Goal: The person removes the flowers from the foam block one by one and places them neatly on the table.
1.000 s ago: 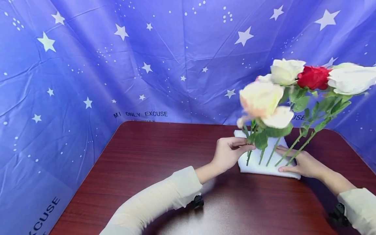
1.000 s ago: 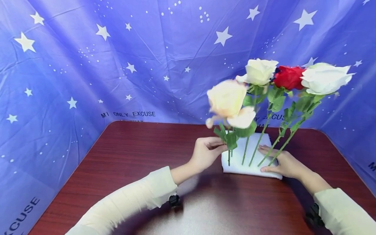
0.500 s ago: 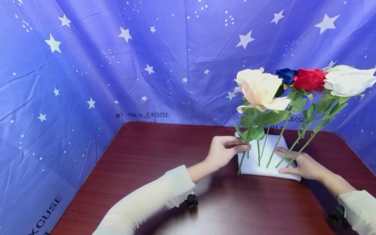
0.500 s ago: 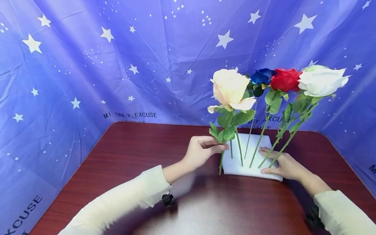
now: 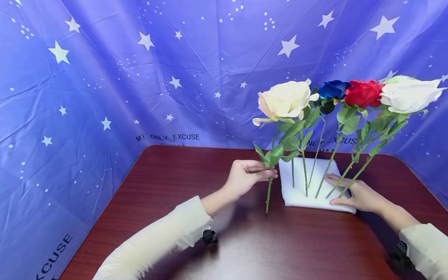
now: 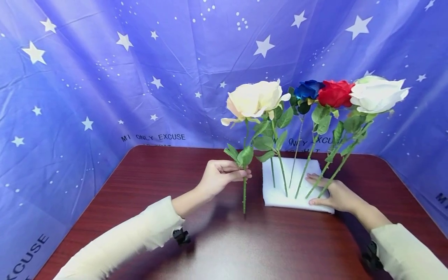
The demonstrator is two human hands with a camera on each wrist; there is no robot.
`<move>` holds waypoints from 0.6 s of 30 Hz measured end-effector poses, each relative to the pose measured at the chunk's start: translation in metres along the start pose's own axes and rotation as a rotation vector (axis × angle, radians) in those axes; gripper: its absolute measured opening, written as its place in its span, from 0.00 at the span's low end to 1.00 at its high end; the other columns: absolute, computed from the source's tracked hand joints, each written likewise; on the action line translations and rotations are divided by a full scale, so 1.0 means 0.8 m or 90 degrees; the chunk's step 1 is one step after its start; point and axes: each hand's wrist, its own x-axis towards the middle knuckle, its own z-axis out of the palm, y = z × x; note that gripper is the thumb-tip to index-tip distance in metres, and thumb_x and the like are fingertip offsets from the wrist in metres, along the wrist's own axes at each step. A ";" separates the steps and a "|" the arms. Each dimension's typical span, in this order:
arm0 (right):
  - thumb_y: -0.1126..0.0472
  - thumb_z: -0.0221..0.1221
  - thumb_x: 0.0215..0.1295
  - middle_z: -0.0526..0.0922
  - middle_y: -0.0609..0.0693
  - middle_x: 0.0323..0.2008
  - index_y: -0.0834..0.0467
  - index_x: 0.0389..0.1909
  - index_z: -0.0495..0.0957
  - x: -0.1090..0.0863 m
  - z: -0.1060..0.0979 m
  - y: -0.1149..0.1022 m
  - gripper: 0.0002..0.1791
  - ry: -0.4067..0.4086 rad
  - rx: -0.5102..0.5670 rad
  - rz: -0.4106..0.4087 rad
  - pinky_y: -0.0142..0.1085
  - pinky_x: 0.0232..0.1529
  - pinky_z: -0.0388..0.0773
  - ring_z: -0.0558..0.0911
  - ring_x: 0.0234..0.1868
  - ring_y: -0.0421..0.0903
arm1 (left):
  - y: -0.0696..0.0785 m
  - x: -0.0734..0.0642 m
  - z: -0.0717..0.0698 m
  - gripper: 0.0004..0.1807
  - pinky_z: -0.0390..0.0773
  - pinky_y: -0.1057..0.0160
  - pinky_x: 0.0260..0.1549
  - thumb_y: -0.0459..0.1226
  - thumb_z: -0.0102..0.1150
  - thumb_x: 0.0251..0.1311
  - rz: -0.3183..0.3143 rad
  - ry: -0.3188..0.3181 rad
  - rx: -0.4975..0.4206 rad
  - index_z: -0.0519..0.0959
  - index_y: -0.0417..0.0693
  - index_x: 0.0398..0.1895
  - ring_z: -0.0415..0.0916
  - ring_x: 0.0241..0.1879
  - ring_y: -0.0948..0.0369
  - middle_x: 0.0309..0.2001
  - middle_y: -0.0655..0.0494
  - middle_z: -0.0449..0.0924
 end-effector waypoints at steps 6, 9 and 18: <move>0.57 0.77 0.33 0.77 0.52 0.60 0.59 0.58 0.77 0.000 -0.002 -0.002 0.43 -0.001 -0.006 0.009 0.02 0.58 0.49 0.54 0.64 0.11 | 0.001 -0.005 -0.021 0.14 0.84 0.51 0.46 0.19 0.57 0.55 -0.032 0.008 -0.033 0.75 0.16 0.45 0.87 0.34 0.61 0.42 0.19 0.77; 0.57 0.77 0.32 0.79 0.53 0.58 0.62 0.56 0.78 0.000 -0.002 -0.003 0.42 0.000 -0.003 0.010 0.03 0.58 0.50 0.54 0.64 0.11 | 0.001 -0.008 -0.030 0.15 0.84 0.50 0.47 0.19 0.57 0.56 -0.043 0.013 -0.043 0.74 0.15 0.46 0.86 0.33 0.64 0.43 0.18 0.75; 0.55 0.77 0.34 0.82 0.66 0.52 0.57 0.58 0.77 0.000 0.000 -0.007 0.42 -0.010 0.000 0.038 0.02 0.57 0.49 0.53 0.62 0.10 | 0.011 -0.021 -0.060 0.16 0.84 0.51 0.47 0.20 0.56 0.57 -0.054 0.034 -0.028 0.73 0.14 0.48 0.86 0.33 0.64 0.43 0.25 0.80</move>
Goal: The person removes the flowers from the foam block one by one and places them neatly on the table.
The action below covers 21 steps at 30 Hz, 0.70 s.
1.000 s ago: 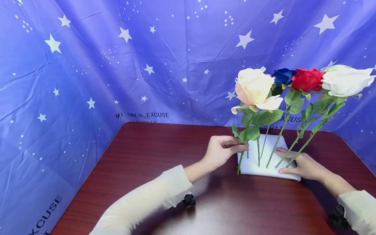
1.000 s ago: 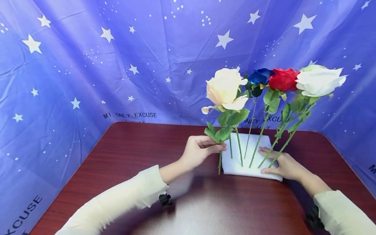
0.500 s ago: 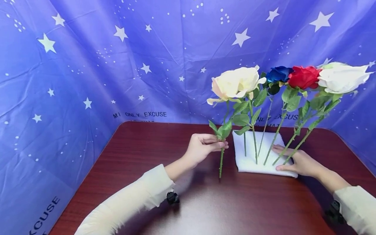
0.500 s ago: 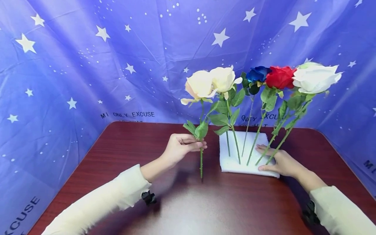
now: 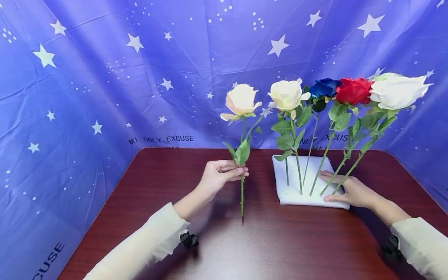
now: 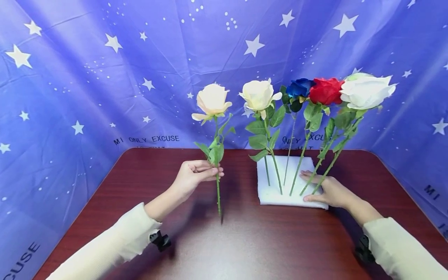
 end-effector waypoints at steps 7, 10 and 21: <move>0.57 0.78 0.33 0.69 0.32 0.63 0.60 0.57 0.78 0.000 0.002 0.002 0.42 0.018 0.027 -0.035 0.04 0.59 0.52 0.56 0.66 0.13 | 0.007 -0.007 -0.024 0.18 0.85 0.58 0.46 0.21 0.55 0.59 -0.090 0.059 -0.010 0.71 0.16 0.52 0.86 0.34 0.63 0.38 0.42 0.87; 0.57 0.77 0.33 0.76 0.44 0.62 0.58 0.58 0.77 0.000 0.000 0.001 0.43 0.016 0.013 -0.029 0.04 0.59 0.51 0.55 0.65 0.13 | 0.007 -0.009 -0.032 0.18 0.85 0.58 0.46 0.23 0.55 0.59 -0.132 0.084 -0.009 0.71 0.18 0.52 0.86 0.34 0.63 0.39 0.43 0.88; 0.59 0.77 0.34 0.67 0.31 0.64 0.60 0.57 0.78 0.001 0.000 0.003 0.40 0.017 0.026 -0.052 0.05 0.61 0.52 0.55 0.67 0.14 | 0.000 -0.021 -0.074 0.17 0.85 0.61 0.48 0.24 0.55 0.61 -0.183 0.100 -0.011 0.72 0.23 0.52 0.86 0.36 0.63 0.36 0.53 0.88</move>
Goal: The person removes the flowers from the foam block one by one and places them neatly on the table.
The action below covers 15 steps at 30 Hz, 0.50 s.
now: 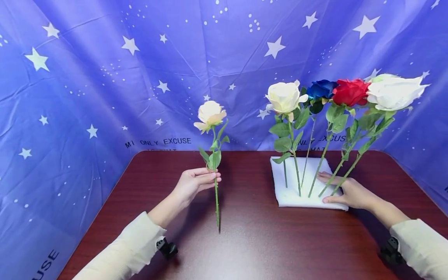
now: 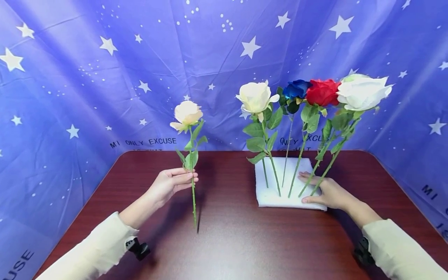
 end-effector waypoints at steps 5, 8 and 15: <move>0.57 0.77 0.35 0.76 0.44 0.62 0.61 0.57 0.78 -0.001 0.001 -0.002 0.41 -0.007 -0.013 0.024 0.04 0.60 0.52 0.55 0.66 0.13 | 0.001 -0.002 -0.023 0.15 0.85 0.63 0.47 0.24 0.53 0.62 -0.009 0.012 -0.011 0.72 0.25 0.52 0.86 0.36 0.64 0.34 0.57 0.88; 0.56 0.77 0.36 0.81 0.59 0.56 0.61 0.57 0.78 -0.002 0.000 -0.003 0.41 -0.017 -0.018 0.051 0.04 0.58 0.51 0.53 0.65 0.11 | 0.001 -0.001 -0.037 0.18 0.84 0.61 0.49 0.24 0.53 0.62 -0.013 0.017 -0.004 0.70 0.23 0.55 0.86 0.36 0.64 0.34 0.57 0.88; 0.57 0.76 0.37 0.68 0.34 0.65 0.59 0.58 0.77 -0.002 0.001 -0.004 0.41 -0.017 0.005 0.056 0.03 0.58 0.51 0.53 0.65 0.11 | -0.001 -0.003 -0.069 0.16 0.84 0.63 0.49 0.25 0.52 0.64 -0.013 0.018 0.042 0.69 0.23 0.53 0.85 0.36 0.66 0.32 0.61 0.86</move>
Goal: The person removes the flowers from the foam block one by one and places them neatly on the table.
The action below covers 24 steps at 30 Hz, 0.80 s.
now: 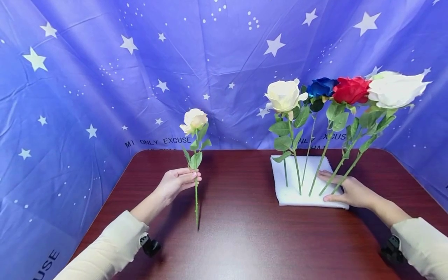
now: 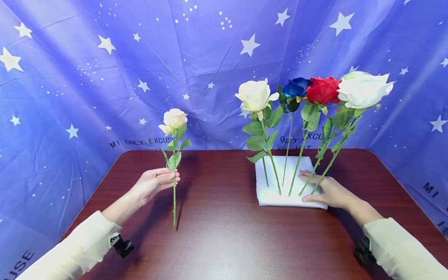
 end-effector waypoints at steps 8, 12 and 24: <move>0.57 0.76 0.38 0.64 0.30 0.64 0.56 0.60 0.76 0.000 -0.002 -0.003 0.41 -0.012 0.001 0.010 0.02 0.58 0.49 0.52 0.65 0.11 | -0.003 0.000 -0.040 0.10 0.84 0.65 0.47 0.21 0.53 0.61 0.022 0.008 -0.016 0.76 0.33 0.44 0.86 0.36 0.66 0.33 0.59 0.88; 0.56 0.76 0.39 0.67 0.33 0.63 0.56 0.61 0.75 0.000 -0.002 -0.002 0.41 -0.014 -0.006 0.016 0.02 0.57 0.49 0.53 0.64 0.11 | 0.001 0.000 -0.058 0.16 0.84 0.66 0.46 0.20 0.52 0.60 0.022 -0.007 0.001 0.71 0.25 0.52 0.86 0.37 0.66 0.34 0.60 0.88; 0.58 0.76 0.38 0.63 0.27 0.66 0.60 0.59 0.76 0.000 0.000 0.004 0.41 0.002 0.009 -0.037 0.04 0.60 0.51 0.54 0.67 0.14 | 0.000 -0.004 -0.108 0.28 0.85 0.67 0.45 0.19 0.53 0.59 0.002 -0.061 0.061 0.57 0.11 0.60 0.85 0.39 0.66 0.35 0.59 0.87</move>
